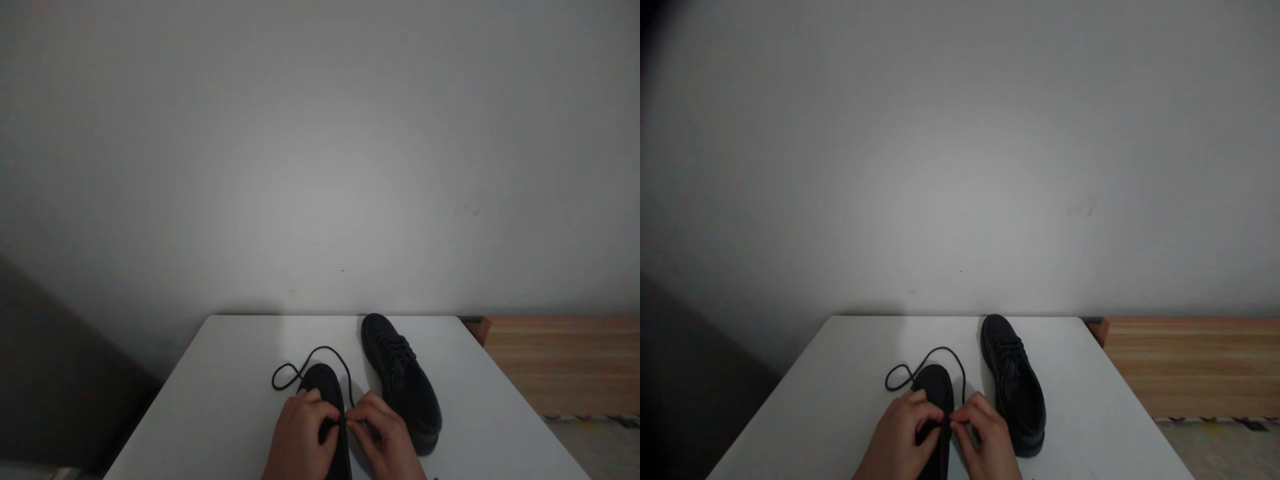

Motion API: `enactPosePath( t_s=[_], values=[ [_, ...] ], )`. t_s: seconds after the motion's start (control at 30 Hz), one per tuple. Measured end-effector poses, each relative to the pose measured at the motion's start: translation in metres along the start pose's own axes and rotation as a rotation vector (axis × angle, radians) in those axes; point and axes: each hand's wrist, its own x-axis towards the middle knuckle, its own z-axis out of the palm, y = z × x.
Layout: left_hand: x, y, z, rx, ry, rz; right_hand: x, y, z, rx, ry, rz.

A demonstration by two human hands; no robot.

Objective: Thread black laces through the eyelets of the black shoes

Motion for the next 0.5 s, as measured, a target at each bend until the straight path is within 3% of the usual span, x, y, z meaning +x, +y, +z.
enactPosePath(
  t_s=[0.2, 0.37, 0.5],
  values=[
    [0.000, 0.005, -0.001, 0.030, 0.020, 0.006, -0.009, 0.009, 0.002, 0.009, -0.027, 0.003],
    [0.000, 0.009, -0.003, 0.061, 0.001, 0.047, -0.022, 0.009, 0.011, -0.023, 0.195, -0.035],
    [0.001, 0.008, -0.008, 0.034, -0.002, 0.102, -0.028, 0.004, 0.029, 0.059, 0.211, 0.027]
  ],
)
